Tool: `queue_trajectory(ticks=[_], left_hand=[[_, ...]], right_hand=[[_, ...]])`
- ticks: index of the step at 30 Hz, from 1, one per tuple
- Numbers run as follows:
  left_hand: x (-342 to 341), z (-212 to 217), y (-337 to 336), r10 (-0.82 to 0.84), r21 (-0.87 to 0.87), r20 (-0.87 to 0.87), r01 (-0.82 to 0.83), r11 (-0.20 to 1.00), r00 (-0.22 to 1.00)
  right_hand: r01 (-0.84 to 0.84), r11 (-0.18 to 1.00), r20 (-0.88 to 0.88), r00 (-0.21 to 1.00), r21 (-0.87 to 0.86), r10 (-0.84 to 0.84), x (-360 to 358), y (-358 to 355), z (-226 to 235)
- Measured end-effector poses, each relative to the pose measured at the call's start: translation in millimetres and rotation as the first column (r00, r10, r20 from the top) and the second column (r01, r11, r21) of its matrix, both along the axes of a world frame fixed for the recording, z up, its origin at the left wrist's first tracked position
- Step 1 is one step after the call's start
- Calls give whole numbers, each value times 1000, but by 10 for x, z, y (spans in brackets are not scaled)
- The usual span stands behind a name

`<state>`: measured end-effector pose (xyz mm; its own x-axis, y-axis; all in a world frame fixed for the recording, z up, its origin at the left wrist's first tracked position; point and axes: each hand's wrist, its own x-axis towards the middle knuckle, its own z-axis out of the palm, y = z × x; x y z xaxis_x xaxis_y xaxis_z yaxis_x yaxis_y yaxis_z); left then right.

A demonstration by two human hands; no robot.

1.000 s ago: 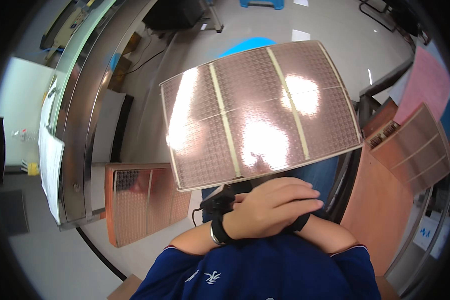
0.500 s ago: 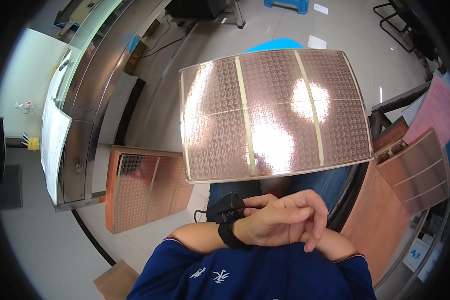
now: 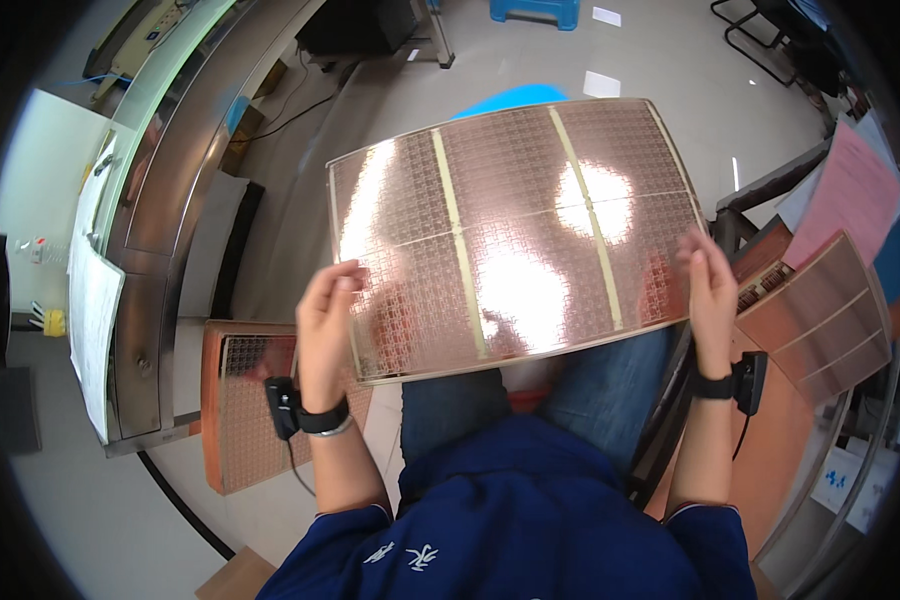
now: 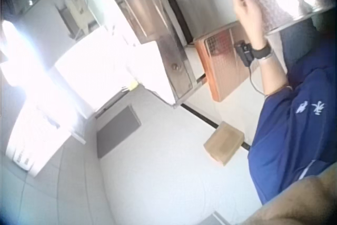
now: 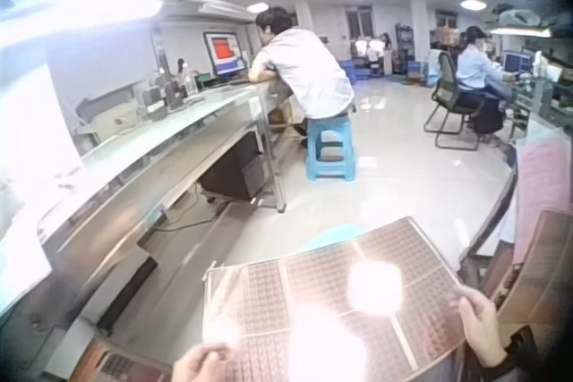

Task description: The person is inspecting and manipulating several copper-colored circuit board panels, rotating them to check both sides.

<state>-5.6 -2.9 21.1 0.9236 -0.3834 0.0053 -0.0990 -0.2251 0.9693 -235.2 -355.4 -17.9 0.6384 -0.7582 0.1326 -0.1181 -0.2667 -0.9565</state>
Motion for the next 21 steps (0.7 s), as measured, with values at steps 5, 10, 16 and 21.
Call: queue_trajectory(ticks=[5, 10, 16, 21], left_hand=[[315, -474, 472, 262, 179, 68, -270, 946, 963], [142, -579, 311, 316, 94, -300, -302, 949, 900], [41, -344, 209, 308, 155, 55, -313, 937, 950], [-12, -43, 158, 364, -162, -60, -369, 915, 930]], right_hand=[[70, 740, -261, 910, -669, -322, -6, -537, -324], [-106, 750, -506, 798, -653, -328, 102, -279, -399], [-92, 756, -487, 814, -648, -318, 81, -327, -456], [-64, 841, -419, 886, -537, -200, 135, -298, -308]])
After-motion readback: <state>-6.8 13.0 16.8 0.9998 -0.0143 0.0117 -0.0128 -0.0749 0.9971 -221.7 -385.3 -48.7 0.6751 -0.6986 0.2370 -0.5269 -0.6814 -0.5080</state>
